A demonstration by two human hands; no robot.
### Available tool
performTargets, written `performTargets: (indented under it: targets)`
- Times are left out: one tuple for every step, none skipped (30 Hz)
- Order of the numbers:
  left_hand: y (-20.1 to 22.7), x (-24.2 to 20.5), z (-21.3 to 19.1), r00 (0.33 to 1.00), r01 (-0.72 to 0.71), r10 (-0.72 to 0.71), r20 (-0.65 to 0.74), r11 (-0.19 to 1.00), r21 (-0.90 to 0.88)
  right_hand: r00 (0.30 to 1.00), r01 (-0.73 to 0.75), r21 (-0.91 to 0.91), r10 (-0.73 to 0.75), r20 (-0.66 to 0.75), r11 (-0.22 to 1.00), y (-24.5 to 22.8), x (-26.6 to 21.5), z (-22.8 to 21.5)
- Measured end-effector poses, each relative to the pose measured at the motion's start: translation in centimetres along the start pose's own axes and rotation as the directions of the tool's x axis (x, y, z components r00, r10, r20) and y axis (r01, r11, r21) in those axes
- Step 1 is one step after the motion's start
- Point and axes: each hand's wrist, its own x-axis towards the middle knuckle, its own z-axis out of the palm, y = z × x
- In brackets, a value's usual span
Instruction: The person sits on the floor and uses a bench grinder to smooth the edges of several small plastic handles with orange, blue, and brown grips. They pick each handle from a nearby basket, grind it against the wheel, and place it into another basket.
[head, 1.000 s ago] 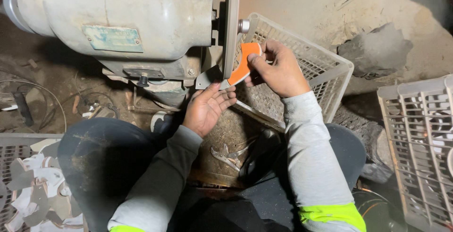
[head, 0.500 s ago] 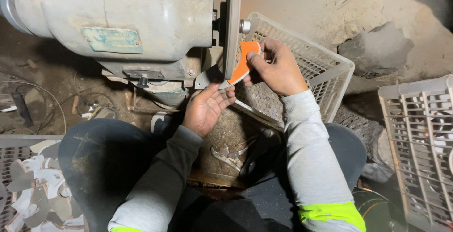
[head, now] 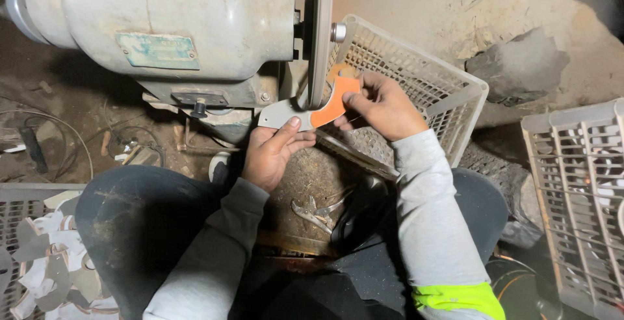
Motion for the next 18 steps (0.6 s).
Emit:
performTargets:
  targets:
    - [-0.3,0.2,0.4,1.0,0.003,-0.003,0.0,1.0,0.014,0.999,-0.046,0.097,0.046,-0.001,0.994,0.0,0.0,-0.2]
    - [-0.5,0.6,0.7,1.0,0.005,-0.005,0.011,1.0,-0.01,0.996,-0.09,0.193,0.091,0.003,0.977,0.0,-0.1,-0.6]
    - [-0.7,1.0,0.8,1.0,0.005,-0.004,0.021,0.999,-0.032,0.991,-0.131,0.289,0.134,0.012,0.948,-0.3,0.0,-0.9]
    - [-0.8,1.3,1.0,1.0,0.005,-0.004,0.031,0.999,-0.054,0.992,-0.121,0.275,0.128,-0.006,0.954,-0.6,0.1,-1.0]
    - [-1.0,1.4,1.0,0.999,0.022,-0.019,0.037,0.995,-0.096,0.992,-0.111,0.262,0.12,-0.022,0.959,-0.9,0.3,-1.0]
    - [-1.2,1.7,1.0,0.998,0.04,-0.034,0.044,0.99,-0.138,0.993,-0.1,0.248,0.113,-0.037,0.963,-1.3,0.5,-1.1]
    - [-1.3,1.8,0.9,0.998,0.057,-0.049,0.049,0.982,-0.178,0.994,-0.088,0.224,0.099,-0.037,0.971,-1.6,0.6,-1.0]
    - [-1.4,2.0,0.8,0.997,0.067,-0.058,0.049,0.977,-0.204,0.996,-0.076,0.199,0.085,-0.036,0.977,-1.9,0.8,-1.0]
    - [-1.6,2.2,0.6,0.997,0.077,-0.068,0.048,0.97,-0.231,0.997,-0.065,0.174,0.072,-0.035,0.983,-2.1,0.9,-1.0]
    - [-1.8,2.4,0.4,0.996,0.087,-0.078,0.047,0.962,-0.257,0.998,-0.054,0.19,0.061,-0.032,0.98,-2.2,1.1,-0.9]
    - [-2.0,2.5,0.2,0.996,0.084,-0.075,0.044,0.962,-0.26,0.998,-0.046,0.205,0.053,-0.03,0.978,-2.2,1.3,-0.8]
    - [-2.1,2.6,-0.1,0.997,0.08,-0.072,0.042,0.962,-0.262,0.999,-0.038,0.221,0.045,-0.028,0.975,-2.2,1.4,-0.7]
    - [-2.2,2.8,-0.2,0.997,0.076,-0.067,0.041,0.961,-0.264,0.998,-0.041,0.22,0.048,-0.03,0.975,-2.2,1.5,-0.7]
    - [-2.3,2.8,-0.4,0.997,0.075,-0.066,0.041,0.959,-0.272,0.998,-0.043,0.219,0.051,-0.032,0.975,-2.2,1.6,-0.6]
    - [-2.3,2.9,-0.5,0.997,0.073,-0.064,0.043,0.957,-0.28,0.998,-0.045,0.218,0.054,-0.035,0.975,-2.2,1.7,-0.6]
    - [-2.3,3.0,-0.6,0.997,0.072,-0.062,0.044,0.955,-0.287,0.998,-0.038,0.196,0.047,-0.043,0.98,-2.1,1.8,-0.5]
    - [-2.3,3.0,-0.7,0.997,0.073,-0.063,0.044,0.955,-0.288,0.998,-0.031,0.173,0.041,-0.052,0.984,-2.0,1.9,-0.3]
    - [-2.2,2.9,-0.8,0.997,0.073,-0.063,0.045,0.954,-0.289,0.998,-0.025,0.15,0.034,-0.06,0.988,-1.9,1.9,-0.2]
